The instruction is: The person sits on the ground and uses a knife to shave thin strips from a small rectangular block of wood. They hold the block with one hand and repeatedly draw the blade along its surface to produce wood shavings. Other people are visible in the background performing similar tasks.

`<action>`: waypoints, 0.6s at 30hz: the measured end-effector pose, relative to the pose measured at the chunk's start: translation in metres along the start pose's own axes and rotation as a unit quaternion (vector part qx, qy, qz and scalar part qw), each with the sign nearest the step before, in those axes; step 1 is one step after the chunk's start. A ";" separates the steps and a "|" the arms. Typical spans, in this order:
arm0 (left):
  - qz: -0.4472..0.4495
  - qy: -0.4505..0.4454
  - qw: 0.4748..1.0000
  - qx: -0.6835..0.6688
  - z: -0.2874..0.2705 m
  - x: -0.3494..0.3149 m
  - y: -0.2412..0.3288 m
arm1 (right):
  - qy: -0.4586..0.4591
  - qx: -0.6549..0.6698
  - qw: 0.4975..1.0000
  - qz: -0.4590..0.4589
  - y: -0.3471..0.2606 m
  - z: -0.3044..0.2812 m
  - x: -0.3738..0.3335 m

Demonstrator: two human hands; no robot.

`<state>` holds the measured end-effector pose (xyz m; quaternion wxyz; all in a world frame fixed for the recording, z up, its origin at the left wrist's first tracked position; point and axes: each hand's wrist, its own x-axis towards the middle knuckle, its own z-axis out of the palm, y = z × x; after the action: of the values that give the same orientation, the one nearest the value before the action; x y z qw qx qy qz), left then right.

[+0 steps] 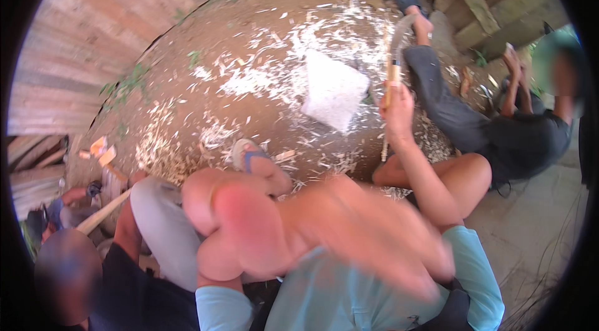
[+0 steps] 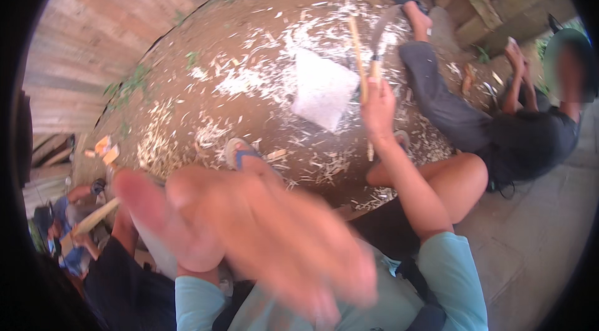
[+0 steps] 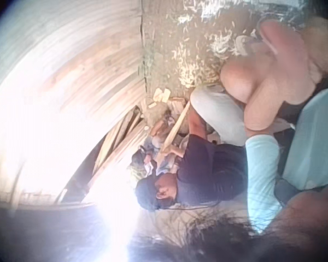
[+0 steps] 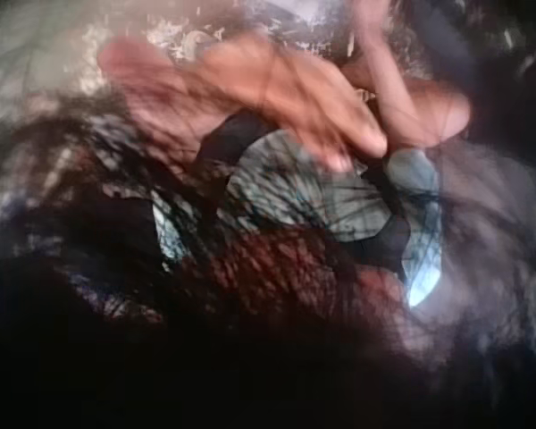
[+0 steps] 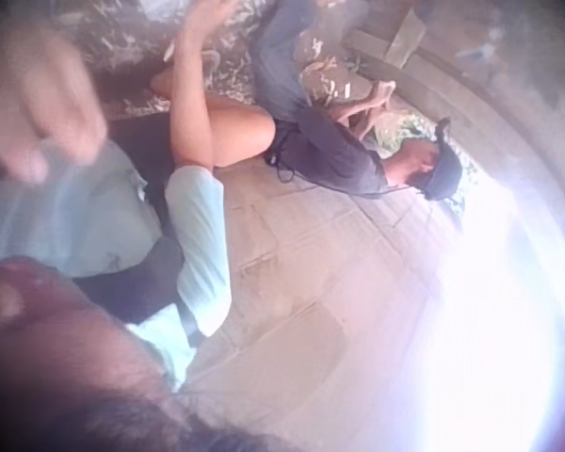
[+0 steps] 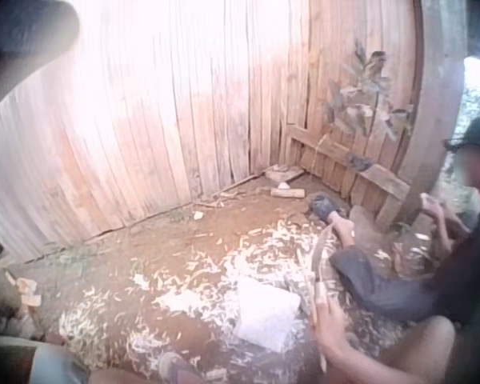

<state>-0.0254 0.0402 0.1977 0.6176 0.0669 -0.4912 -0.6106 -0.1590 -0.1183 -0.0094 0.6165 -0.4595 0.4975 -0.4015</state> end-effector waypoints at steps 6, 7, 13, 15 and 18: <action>-0.219 0.319 0.797 0.464 -0.077 -0.028 -0.048 | 0.016 -0.136 0.983 -0.118 0.021 0.002 -0.020; -0.232 0.327 0.792 0.461 -0.080 -0.032 -0.057 | 0.009 -0.162 0.973 -0.164 0.025 0.007 -0.025; -0.267 0.381 0.820 0.334 -0.104 -0.044 -0.079 | -0.093 -0.197 0.959 -0.183 0.004 0.024 -0.052; -0.267 0.393 0.818 0.324 -0.107 -0.040 -0.076 | -0.119 -0.236 0.945 -0.193 0.005 0.016 -0.046; -0.225 0.408 0.802 0.374 -0.109 -0.040 -0.064 | -0.122 -0.267 0.939 -0.177 0.002 0.002 -0.033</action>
<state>0.0147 0.0004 0.0774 0.5333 0.6445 -0.3553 -0.4171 -0.1633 -0.0856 -0.0034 0.4461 -0.7334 0.4177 -0.2977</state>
